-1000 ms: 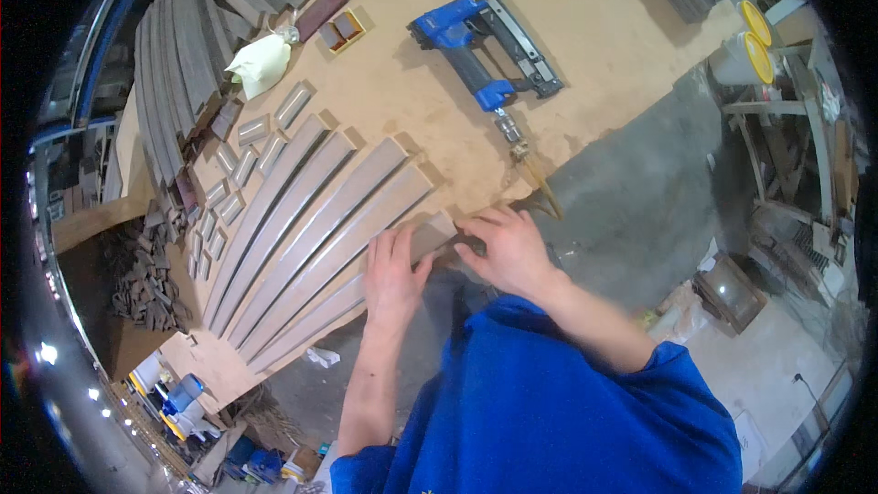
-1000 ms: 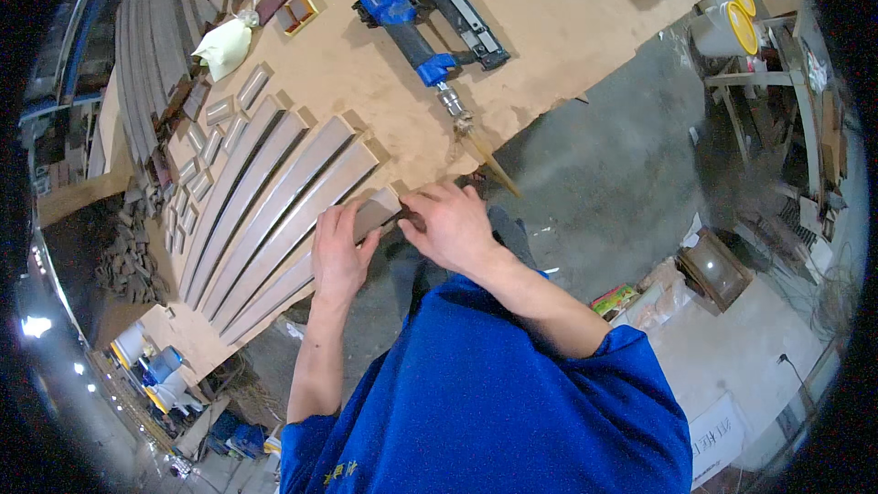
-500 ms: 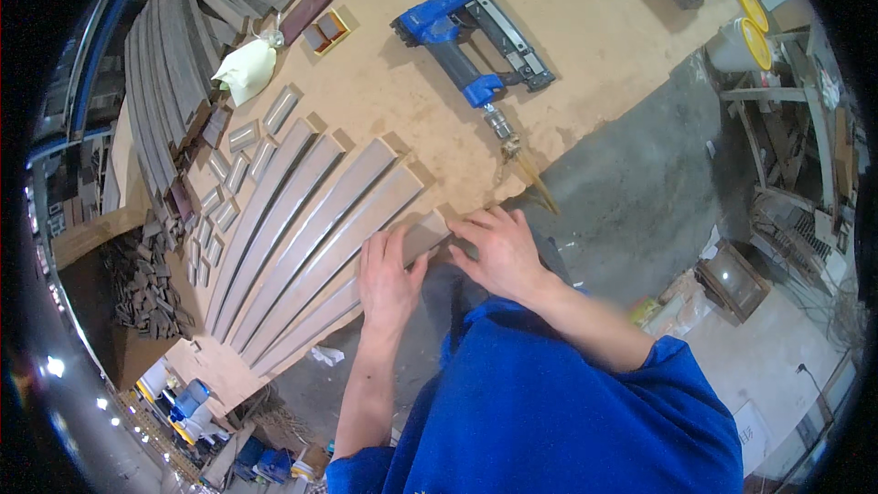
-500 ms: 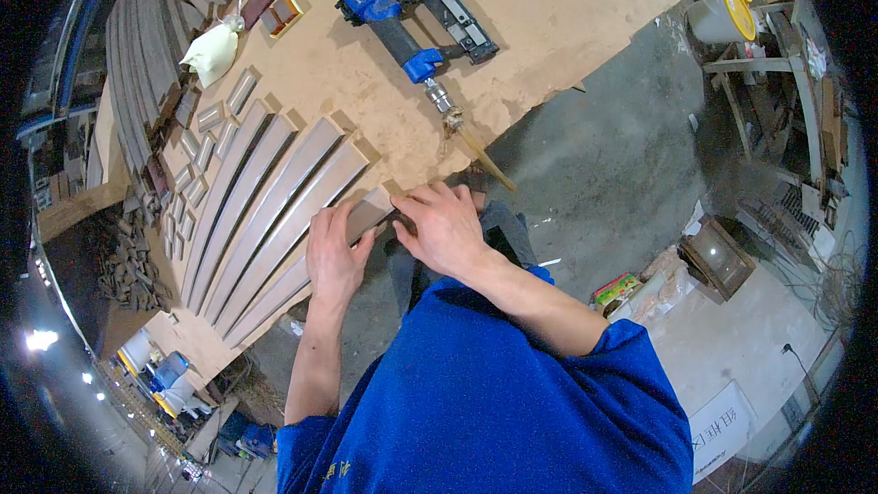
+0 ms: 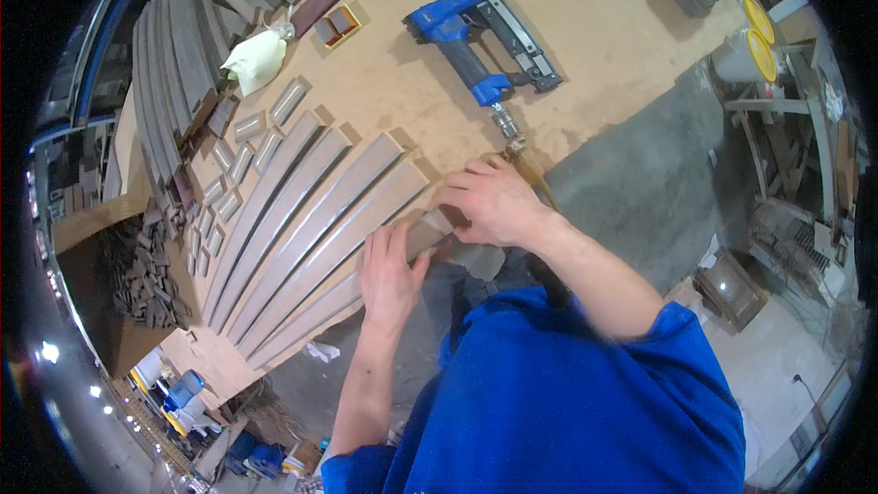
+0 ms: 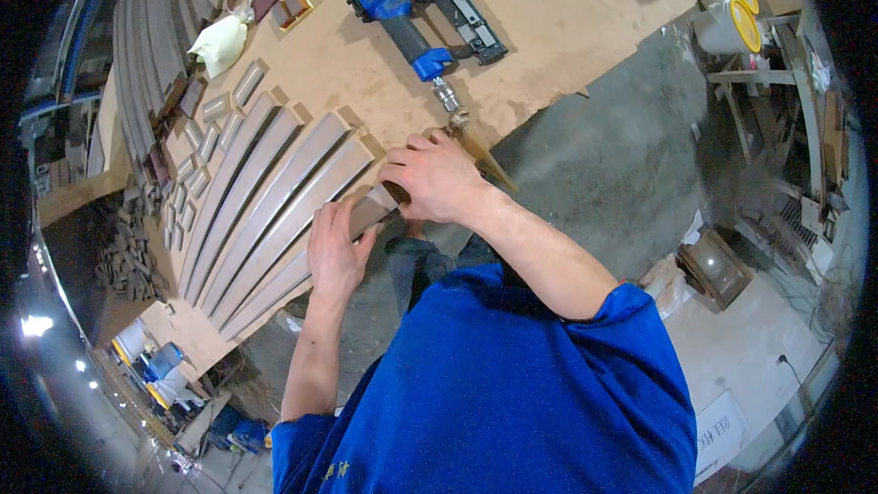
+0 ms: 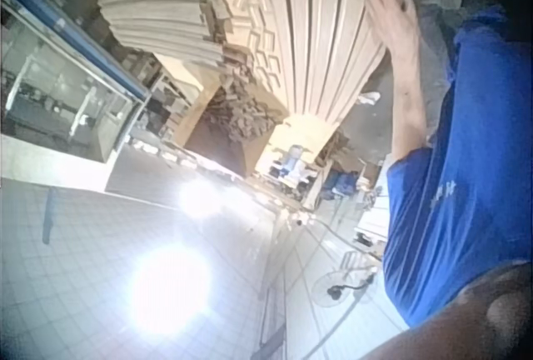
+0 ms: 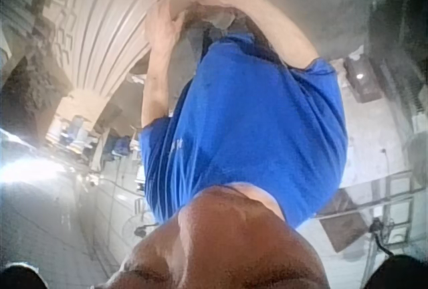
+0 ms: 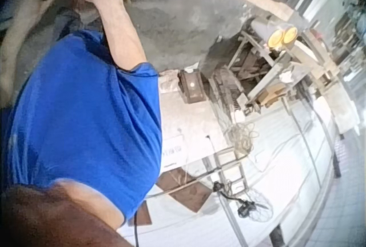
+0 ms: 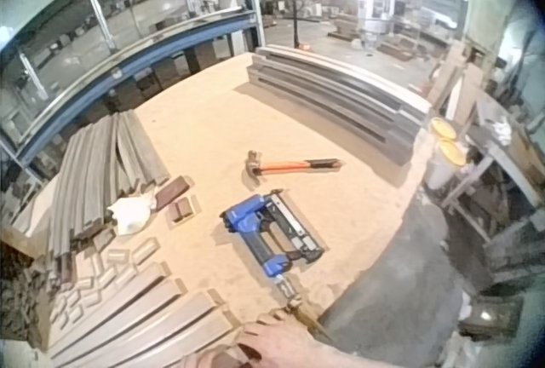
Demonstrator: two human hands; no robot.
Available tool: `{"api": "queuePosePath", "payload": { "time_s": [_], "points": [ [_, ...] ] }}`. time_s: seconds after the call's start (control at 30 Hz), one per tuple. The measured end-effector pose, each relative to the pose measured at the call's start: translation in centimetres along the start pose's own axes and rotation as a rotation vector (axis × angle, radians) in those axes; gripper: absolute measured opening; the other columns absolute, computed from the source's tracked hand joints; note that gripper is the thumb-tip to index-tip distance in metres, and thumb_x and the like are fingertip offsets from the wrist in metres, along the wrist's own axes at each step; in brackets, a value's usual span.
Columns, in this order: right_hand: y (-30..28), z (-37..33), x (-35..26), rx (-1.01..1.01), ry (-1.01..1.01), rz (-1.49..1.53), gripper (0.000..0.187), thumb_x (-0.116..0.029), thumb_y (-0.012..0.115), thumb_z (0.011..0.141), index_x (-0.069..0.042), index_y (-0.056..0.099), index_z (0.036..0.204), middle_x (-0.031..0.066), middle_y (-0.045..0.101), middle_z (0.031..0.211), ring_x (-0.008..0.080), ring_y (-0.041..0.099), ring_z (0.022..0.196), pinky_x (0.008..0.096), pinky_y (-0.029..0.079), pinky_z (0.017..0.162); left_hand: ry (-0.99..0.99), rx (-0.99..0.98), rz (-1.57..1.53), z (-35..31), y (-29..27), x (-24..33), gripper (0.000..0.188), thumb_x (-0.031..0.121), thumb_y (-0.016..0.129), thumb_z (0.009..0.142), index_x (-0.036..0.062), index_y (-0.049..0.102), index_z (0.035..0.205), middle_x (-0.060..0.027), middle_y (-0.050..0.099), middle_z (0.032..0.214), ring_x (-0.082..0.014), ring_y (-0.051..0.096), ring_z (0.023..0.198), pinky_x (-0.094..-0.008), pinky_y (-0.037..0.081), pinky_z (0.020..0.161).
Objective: Assembling wooden slats by gluing and stapling small wooden blocks onto them.
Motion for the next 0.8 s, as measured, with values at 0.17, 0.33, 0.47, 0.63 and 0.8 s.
{"api": "queuePosePath", "payload": {
  "time_s": [0.17,0.33,0.47,0.63,0.8],
  "points": [
    [-0.2,0.2,-0.2,-0.027,0.001,0.000,0.044,-0.024,0.082,0.069,-0.023,0.069,0.111,-0.0025,0.066,0.107,0.0229,0.061,0.110,0.0423,0.047,0.098,0.001,0.010,0.007,-0.2,-0.1,-0.1,0.054,0.011,0.082,0.077,0.0020,0.062,0.127,-0.0158,0.061,0.110,-0.0361,0.060,0.106,-0.0453,0.052,0.090],
    [-0.3,-0.5,-0.3,0.017,0.015,0.003,0.044,-0.023,0.082,0.071,-0.021,0.070,0.113,-0.0005,0.066,0.110,0.0234,0.060,0.112,0.0436,0.046,0.099,0.027,0.009,0.005,0.0,0.2,-0.2,0.054,0.011,0.082,0.077,0.0019,0.062,0.127,-0.0161,0.061,0.111,-0.0361,0.060,0.106,-0.0451,0.052,0.090],
    [0.2,-3.3,-1.7,0.120,0.174,0.090,0.049,-0.020,0.079,0.076,-0.014,0.069,0.123,0.0051,0.067,0.114,0.0267,0.063,0.107,0.0422,0.050,0.094,0.030,0.012,0.016,0.0,0.1,-0.5,0.055,0.011,0.082,0.077,0.0017,0.062,0.127,-0.0160,0.061,0.111,-0.0361,0.060,0.106,-0.0451,0.052,0.090],
    [2.8,-5.8,-4.1,0.236,0.355,0.481,0.053,-0.018,0.073,0.082,-0.005,0.062,0.133,0.0130,0.067,0.112,0.0368,0.069,0.091,0.0464,0.057,0.079,0.055,0.006,0.022,0.2,0.1,-0.2,0.055,0.011,0.083,0.076,0.0018,0.062,0.127,-0.0159,0.061,0.111,-0.0359,0.060,0.107,-0.0453,0.052,0.091],
    [4.1,-6.4,-4.4,0.178,0.414,0.706,0.061,-0.017,0.073,0.083,-0.004,0.056,0.140,0.0146,0.068,0.100,0.0361,0.069,0.090,0.0442,0.056,0.078,0.026,-0.029,0.038,0.0,0.3,-0.5,0.058,0.014,0.083,0.075,0.0063,0.062,0.129,-0.0126,0.060,0.118,-0.0342,0.058,0.114,-0.0457,0.052,0.095]
  ]
}}
Point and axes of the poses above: each hand's wrist, its own z-axis towards the middle knuckle, its own y-axis out of the palm, x = y × z, the point moved 2 cm from there along z, towards the middle knuckle
